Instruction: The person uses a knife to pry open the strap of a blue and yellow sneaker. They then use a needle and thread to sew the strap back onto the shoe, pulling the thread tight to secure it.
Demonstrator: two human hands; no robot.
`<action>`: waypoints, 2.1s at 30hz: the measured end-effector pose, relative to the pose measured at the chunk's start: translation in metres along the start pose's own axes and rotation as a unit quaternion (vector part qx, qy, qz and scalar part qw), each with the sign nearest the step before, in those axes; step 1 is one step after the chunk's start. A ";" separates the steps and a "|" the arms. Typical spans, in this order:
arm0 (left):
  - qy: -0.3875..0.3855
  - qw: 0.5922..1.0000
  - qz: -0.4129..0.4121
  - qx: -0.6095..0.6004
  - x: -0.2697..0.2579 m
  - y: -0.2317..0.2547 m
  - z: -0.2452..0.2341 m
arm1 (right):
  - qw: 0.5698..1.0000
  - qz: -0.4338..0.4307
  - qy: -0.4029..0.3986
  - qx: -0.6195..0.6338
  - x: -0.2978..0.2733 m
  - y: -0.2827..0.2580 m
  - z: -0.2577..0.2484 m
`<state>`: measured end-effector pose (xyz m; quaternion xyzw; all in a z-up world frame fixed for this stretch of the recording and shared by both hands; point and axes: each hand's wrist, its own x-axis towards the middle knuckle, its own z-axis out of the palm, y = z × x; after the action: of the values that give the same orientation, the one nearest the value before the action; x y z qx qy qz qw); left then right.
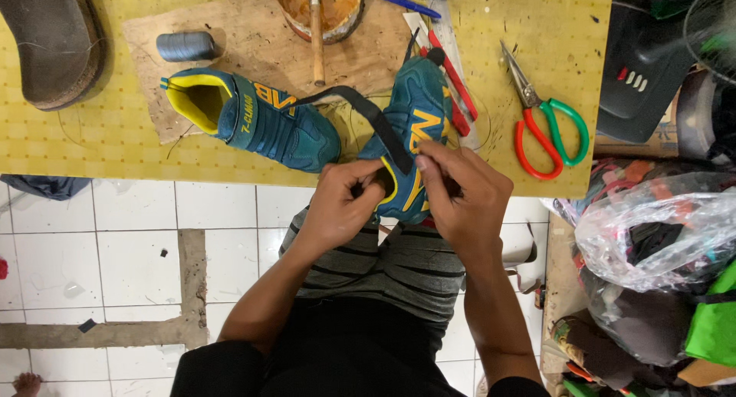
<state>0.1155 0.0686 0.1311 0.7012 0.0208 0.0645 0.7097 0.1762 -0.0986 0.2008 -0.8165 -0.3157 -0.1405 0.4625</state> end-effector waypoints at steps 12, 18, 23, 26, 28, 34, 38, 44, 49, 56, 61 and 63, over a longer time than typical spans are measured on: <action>-0.013 0.997 -0.080 -0.012 -0.006 0.050 -0.008 | 0.925 0.328 -0.026 0.192 -0.005 0.023 -0.008; -0.018 0.996 -0.087 -0.012 0.002 0.043 -0.009 | 0.897 0.365 -0.070 0.241 0.009 0.028 -0.014; -0.021 0.995 -0.093 0.026 0.004 0.046 -0.012 | 0.897 0.304 -0.085 0.309 0.008 0.027 -0.028; -0.022 0.993 -0.111 0.045 -0.008 0.021 -0.014 | 0.867 0.283 -0.067 0.404 0.000 0.037 -0.038; -0.020 0.991 -0.118 0.064 -0.009 0.022 -0.016 | 0.799 0.271 -0.043 0.534 -0.015 0.061 -0.044; -0.022 0.992 -0.101 0.072 0.006 0.070 -0.017 | 0.831 0.328 -0.014 0.449 -0.014 0.048 -0.041; 0.008 0.993 -0.113 -0.017 -0.001 0.059 -0.020 | 0.946 0.296 -0.121 0.043 0.035 -0.011 -0.044; 0.088 0.927 -0.184 -0.314 -0.036 0.015 -0.007 | 0.907 0.324 -0.267 -0.041 0.033 -0.004 -0.041; 0.047 0.955 -0.127 -0.265 -0.036 0.050 -0.006 | 0.884 0.348 -0.311 -0.008 0.010 0.011 -0.037; -0.023 1.000 0.006 -0.021 -0.033 0.058 0.001 | 0.870 0.347 -0.323 0.134 0.006 0.029 -0.037; 0.014 0.974 0.019 0.224 -0.035 0.074 0.019 | 0.853 0.359 -0.325 0.196 0.006 0.027 -0.040; 0.021 0.962 0.023 0.273 -0.037 0.077 0.024 | 0.848 0.363 -0.322 0.215 0.005 0.025 -0.038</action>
<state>0.0764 0.0414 0.2064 0.8670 0.0359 0.0874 0.4893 0.1985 -0.1380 0.2069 -0.7525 -0.1508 0.3796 0.5166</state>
